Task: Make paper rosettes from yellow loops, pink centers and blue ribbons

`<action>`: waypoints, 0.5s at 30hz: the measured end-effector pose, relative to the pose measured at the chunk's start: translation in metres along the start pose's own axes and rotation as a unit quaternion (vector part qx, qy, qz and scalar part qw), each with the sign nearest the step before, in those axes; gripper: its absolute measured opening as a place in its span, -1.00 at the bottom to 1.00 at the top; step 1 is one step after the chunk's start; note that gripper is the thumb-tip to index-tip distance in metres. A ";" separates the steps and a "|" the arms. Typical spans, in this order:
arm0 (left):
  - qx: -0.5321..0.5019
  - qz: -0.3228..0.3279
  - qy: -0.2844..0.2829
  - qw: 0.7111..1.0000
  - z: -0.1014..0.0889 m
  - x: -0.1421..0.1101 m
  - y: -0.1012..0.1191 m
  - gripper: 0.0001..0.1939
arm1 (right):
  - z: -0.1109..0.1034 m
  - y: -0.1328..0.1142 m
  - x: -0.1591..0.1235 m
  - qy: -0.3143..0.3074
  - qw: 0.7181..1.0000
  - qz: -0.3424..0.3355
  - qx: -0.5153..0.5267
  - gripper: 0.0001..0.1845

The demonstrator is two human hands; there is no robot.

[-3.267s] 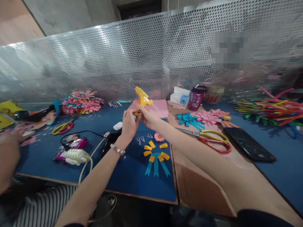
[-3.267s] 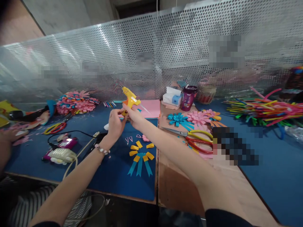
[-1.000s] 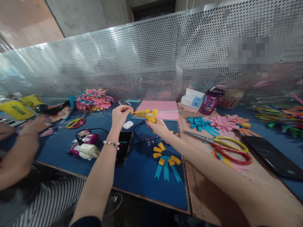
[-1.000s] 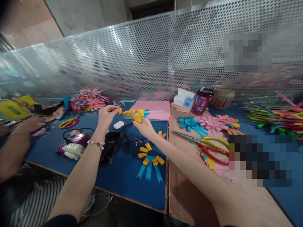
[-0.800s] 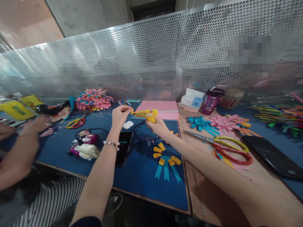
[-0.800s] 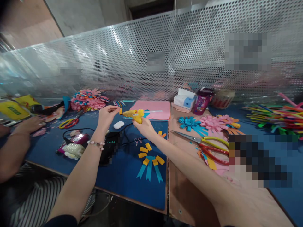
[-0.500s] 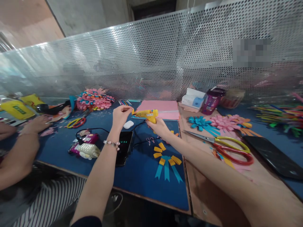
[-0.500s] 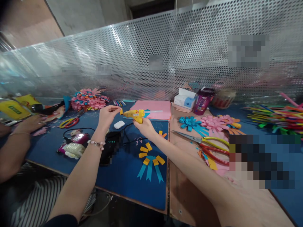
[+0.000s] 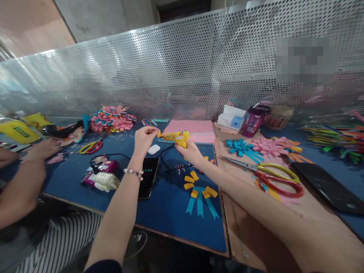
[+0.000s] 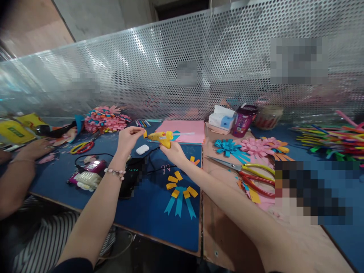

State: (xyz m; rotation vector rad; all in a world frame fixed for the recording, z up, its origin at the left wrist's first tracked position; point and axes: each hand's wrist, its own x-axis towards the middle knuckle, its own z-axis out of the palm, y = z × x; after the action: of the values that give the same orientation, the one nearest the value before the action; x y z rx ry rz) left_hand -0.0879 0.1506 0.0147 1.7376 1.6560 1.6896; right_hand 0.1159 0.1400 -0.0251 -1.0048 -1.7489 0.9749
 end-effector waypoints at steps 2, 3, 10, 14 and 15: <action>0.001 -0.003 0.002 1.000 0.000 0.000 0.000 -0.78 | 0.001 0.001 0.001 0.004 1.000 -0.002 -0.002 -0.68; 0.001 -0.004 0.003 1.000 0.000 0.000 0.000 -0.78 | 0.001 0.002 0.001 0.006 1.000 -0.004 -0.003 -0.68; 0.017 -0.008 0.011 1.000 0.000 0.001 -0.003 -0.77 | 0.003 0.005 0.001 0.021 1.000 -0.009 -0.018 -0.71; 0.023 -0.008 0.009 1.000 0.000 0.001 -0.003 -0.76 | 0.003 0.003 0.000 0.021 0.999 -0.009 -0.026 -0.72; 0.024 -0.008 0.009 1.000 0.000 0.000 -0.004 -0.76 | 0.003 0.003 0.000 0.022 0.999 -0.008 -0.027 -0.72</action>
State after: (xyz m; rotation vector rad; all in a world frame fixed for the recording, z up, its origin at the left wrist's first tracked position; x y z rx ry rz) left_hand -0.0900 0.1521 0.0123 1.7298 1.7265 1.6783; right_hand 0.1136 0.1405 -0.0282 -1.0378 -1.7520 0.8928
